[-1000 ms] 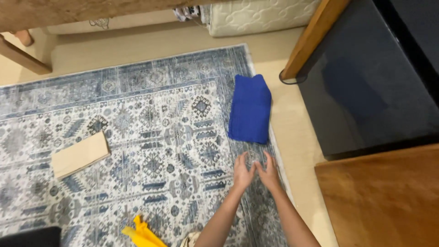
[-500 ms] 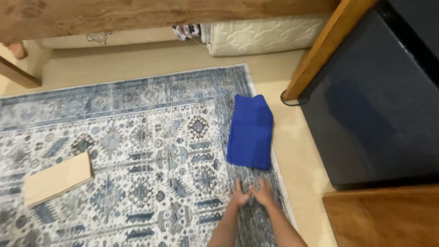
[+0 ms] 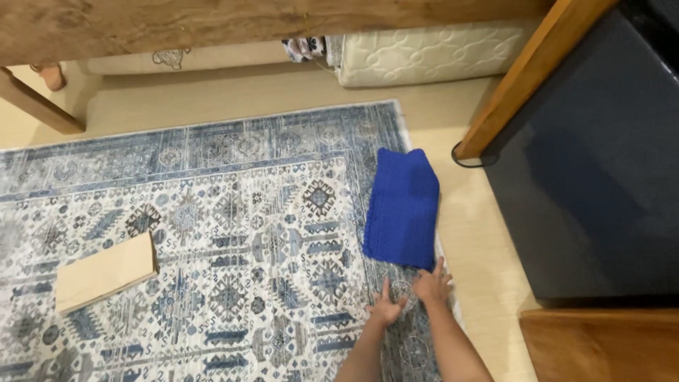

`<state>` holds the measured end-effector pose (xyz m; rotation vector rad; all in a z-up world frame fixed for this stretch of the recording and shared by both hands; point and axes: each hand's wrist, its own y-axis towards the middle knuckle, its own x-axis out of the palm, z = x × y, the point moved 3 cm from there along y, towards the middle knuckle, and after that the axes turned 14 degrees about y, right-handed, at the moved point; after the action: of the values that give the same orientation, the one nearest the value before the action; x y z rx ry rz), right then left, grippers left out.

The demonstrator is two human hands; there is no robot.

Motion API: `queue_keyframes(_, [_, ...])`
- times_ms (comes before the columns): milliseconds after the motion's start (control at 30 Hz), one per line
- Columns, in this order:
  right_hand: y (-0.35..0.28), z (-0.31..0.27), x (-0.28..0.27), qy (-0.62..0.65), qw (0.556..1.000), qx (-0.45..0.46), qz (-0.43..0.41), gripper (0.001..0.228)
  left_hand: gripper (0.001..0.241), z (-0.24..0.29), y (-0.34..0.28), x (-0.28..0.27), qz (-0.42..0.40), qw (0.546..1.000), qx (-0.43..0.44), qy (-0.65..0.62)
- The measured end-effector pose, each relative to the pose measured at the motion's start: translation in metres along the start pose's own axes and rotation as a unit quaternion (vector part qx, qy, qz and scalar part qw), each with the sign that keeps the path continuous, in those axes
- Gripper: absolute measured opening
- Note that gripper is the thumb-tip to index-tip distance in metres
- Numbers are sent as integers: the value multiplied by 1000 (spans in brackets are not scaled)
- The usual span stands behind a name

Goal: Organizing clothes hangers and folding a towel in a bedroom area.

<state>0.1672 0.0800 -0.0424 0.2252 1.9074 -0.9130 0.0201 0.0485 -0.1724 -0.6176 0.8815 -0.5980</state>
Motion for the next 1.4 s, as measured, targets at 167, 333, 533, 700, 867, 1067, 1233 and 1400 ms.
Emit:
queue_keyframes(167, [23, 20, 29, -25, 998, -39, -30, 66, 108, -2, -1, -3, -3, 1000, 9, -24])
queue_keyframes(333, [-2, 18, 46, 41, 995, -89, -20, 72, 103, -15, 2, 1, 8, 998, 25, -51])
queue_keyframes(533, [-45, 60, 143, 188, 926, -301, 127, 59, 61, -31, -38, 22, 139, 963, 76, -217])
queue_keyframes(700, [-86, 132, 275, 305, 866, -364, 154, 52, 42, -57, -126, 44, 141, 934, 66, -322])
queue_keyframes(867, [-132, 181, 272, 334, 848, -388, 138, 47, 48, -43, -197, 70, 109, 870, 69, -476])
queue_keyframes(1067, [-228, 202, 169, 361, 849, -379, 68, 43, 66, -37, -235, 68, 109, 816, -156, -546])
queue_keyframes(1233, [-337, 196, 15, 369, 867, -329, -50, 41, 62, -40, -269, 78, 285, 823, -154, -466])
queue_keyframes(1400, [-389, 211, -92, 340, 902, -243, -108, 37, 57, -2, -332, 88, 376, 914, -30, -149])
